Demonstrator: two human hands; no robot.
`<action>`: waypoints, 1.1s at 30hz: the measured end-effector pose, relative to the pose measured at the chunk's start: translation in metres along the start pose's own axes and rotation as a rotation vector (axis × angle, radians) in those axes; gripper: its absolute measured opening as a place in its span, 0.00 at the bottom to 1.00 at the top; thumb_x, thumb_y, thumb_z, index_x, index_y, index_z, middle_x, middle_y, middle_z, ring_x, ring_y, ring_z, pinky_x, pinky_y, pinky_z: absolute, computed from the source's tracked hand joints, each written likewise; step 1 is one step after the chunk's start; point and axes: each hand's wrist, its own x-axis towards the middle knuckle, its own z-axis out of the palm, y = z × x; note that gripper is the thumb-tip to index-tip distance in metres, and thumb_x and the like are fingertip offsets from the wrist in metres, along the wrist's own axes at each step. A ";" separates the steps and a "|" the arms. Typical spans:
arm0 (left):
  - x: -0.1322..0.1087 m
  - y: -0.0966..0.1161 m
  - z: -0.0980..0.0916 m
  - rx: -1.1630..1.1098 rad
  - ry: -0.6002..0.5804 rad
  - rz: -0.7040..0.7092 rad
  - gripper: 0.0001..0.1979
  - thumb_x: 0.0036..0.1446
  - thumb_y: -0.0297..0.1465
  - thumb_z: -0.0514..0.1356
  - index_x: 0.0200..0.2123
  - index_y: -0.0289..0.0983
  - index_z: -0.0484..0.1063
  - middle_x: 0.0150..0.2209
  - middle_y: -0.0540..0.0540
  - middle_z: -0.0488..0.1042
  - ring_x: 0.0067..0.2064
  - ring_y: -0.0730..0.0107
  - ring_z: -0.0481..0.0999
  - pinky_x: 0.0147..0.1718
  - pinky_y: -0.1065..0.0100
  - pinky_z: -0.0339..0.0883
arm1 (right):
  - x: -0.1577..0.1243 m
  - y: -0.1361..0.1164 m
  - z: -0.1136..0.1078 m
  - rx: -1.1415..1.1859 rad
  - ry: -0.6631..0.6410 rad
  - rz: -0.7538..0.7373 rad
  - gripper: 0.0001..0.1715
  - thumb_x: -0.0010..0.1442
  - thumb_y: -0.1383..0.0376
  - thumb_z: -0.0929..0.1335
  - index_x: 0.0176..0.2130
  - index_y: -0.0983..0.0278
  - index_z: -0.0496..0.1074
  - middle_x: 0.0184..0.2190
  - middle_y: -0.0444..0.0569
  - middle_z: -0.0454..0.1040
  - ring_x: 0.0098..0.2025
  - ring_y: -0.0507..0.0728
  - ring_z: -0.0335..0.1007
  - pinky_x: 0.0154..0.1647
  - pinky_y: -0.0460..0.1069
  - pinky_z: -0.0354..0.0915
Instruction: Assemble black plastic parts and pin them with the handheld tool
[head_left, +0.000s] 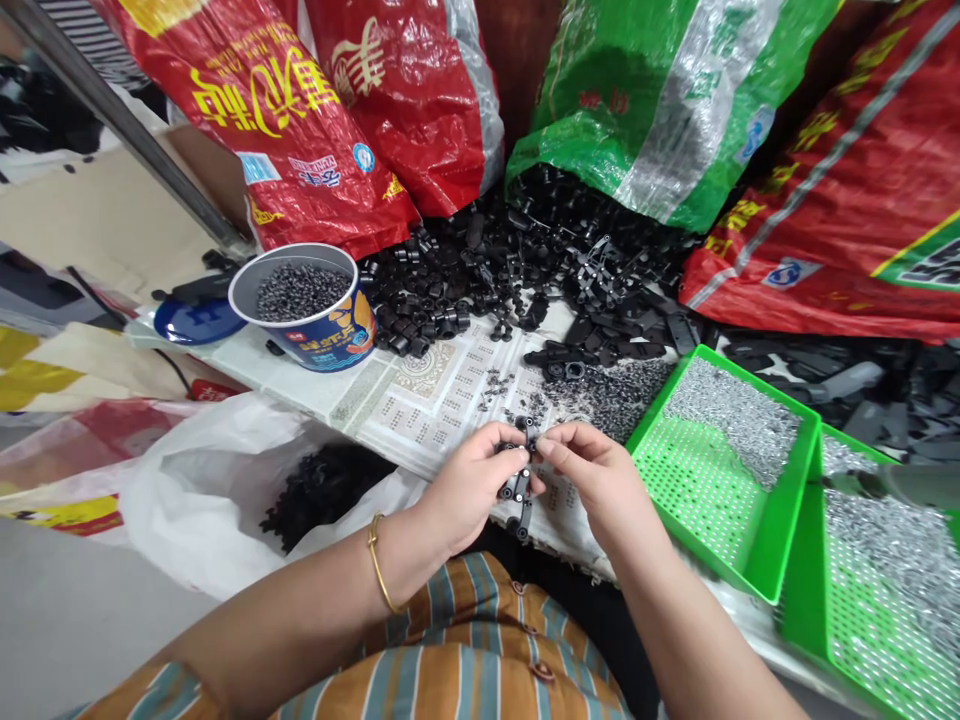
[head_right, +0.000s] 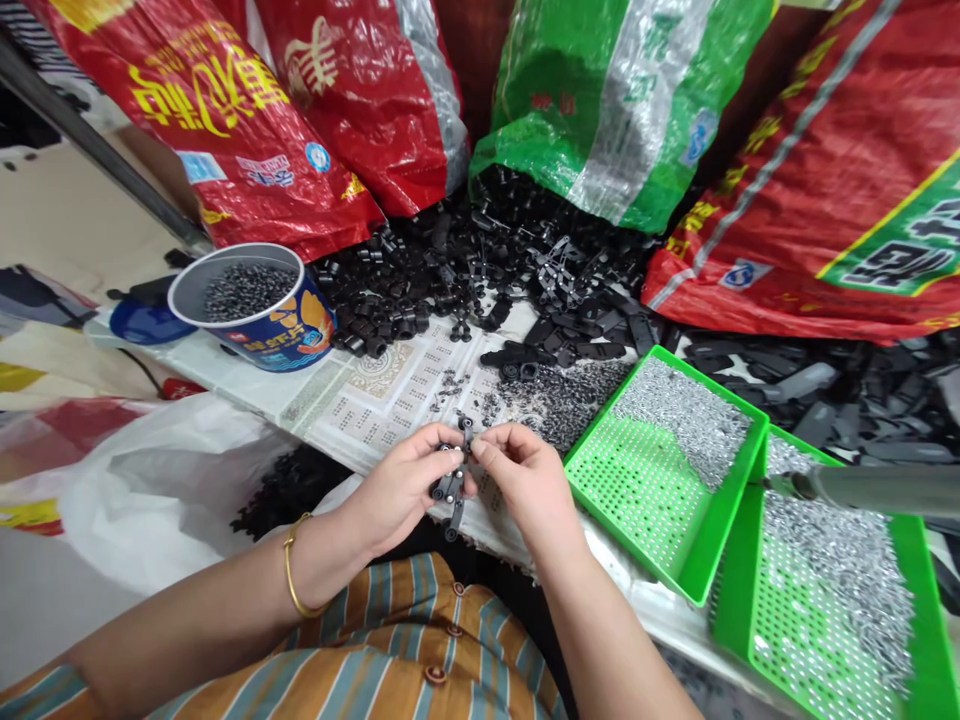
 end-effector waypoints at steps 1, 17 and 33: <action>0.000 0.000 0.000 -0.011 -0.008 -0.012 0.06 0.50 0.29 0.57 0.33 0.37 0.63 0.21 0.50 0.70 0.25 0.74 0.70 0.25 0.73 0.59 | 0.000 0.001 -0.001 -0.004 -0.006 -0.012 0.11 0.49 0.60 0.70 0.25 0.64 0.67 0.17 0.40 0.69 0.19 0.51 0.66 0.27 0.48 0.62; 0.004 -0.006 0.002 0.062 0.070 0.092 0.05 0.48 0.28 0.58 0.31 0.36 0.63 0.19 0.53 0.68 0.24 0.77 0.66 0.27 0.73 0.58 | -0.009 0.019 -0.004 -0.286 0.191 -0.131 0.12 0.49 0.57 0.70 0.27 0.64 0.70 0.24 0.44 0.71 0.28 0.52 0.64 0.32 0.47 0.60; 0.000 -0.006 -0.014 -0.154 0.078 0.022 0.07 0.50 0.28 0.60 0.34 0.32 0.68 0.36 0.44 0.73 0.34 0.70 0.75 0.33 0.70 0.63 | 0.008 -0.001 -0.015 -1.064 0.246 -0.300 0.12 0.56 0.57 0.64 0.30 0.62 0.72 0.29 0.48 0.73 0.33 0.56 0.67 0.34 0.50 0.59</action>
